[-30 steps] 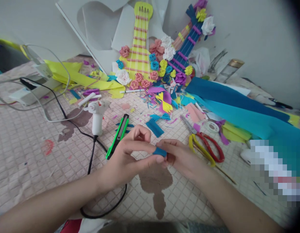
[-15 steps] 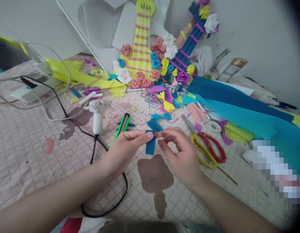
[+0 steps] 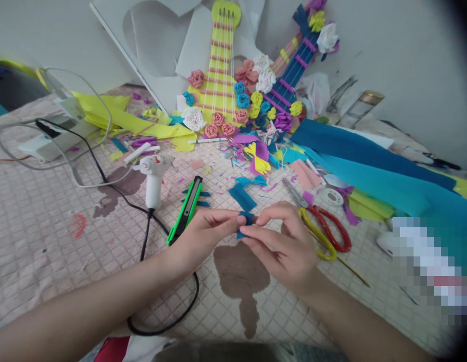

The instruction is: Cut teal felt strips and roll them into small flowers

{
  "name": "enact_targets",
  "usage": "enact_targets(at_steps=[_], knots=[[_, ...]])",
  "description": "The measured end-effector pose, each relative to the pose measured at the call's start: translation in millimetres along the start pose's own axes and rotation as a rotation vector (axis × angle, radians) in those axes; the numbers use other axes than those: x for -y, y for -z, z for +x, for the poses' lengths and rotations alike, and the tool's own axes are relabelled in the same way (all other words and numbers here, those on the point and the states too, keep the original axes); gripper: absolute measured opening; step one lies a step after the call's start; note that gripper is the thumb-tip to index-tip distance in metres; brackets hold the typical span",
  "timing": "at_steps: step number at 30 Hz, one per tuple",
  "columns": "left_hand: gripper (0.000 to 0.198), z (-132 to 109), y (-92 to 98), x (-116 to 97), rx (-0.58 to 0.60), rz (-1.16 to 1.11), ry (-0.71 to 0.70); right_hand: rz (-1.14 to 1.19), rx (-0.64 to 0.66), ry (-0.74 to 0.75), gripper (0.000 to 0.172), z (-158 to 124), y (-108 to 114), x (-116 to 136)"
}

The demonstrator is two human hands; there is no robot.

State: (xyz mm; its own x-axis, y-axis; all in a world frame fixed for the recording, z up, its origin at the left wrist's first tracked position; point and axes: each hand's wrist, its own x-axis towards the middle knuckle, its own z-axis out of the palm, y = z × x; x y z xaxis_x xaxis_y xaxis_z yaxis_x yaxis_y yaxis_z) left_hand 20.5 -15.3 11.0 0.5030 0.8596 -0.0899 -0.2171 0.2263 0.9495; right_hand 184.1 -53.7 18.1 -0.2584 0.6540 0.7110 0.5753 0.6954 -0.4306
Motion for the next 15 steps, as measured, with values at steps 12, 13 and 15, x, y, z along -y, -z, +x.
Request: enact_targets(at_steps=[12,13,15], knots=[[0.016,-8.6,-6.3,-7.9,0.020,0.457,-0.118,0.613,-0.131,-0.772,0.009,3.7,-7.5,-4.8],[0.016,-8.8,-6.7,-7.6,0.018,0.474,-0.117,0.651,-0.127,-0.787,0.010,3.5,-6.9,-5.8],[0.017,-8.4,-6.6,-7.0,0.019,0.493,-0.114,0.686,-0.103,-0.770,0.011,3.4,-4.3,-6.1]])
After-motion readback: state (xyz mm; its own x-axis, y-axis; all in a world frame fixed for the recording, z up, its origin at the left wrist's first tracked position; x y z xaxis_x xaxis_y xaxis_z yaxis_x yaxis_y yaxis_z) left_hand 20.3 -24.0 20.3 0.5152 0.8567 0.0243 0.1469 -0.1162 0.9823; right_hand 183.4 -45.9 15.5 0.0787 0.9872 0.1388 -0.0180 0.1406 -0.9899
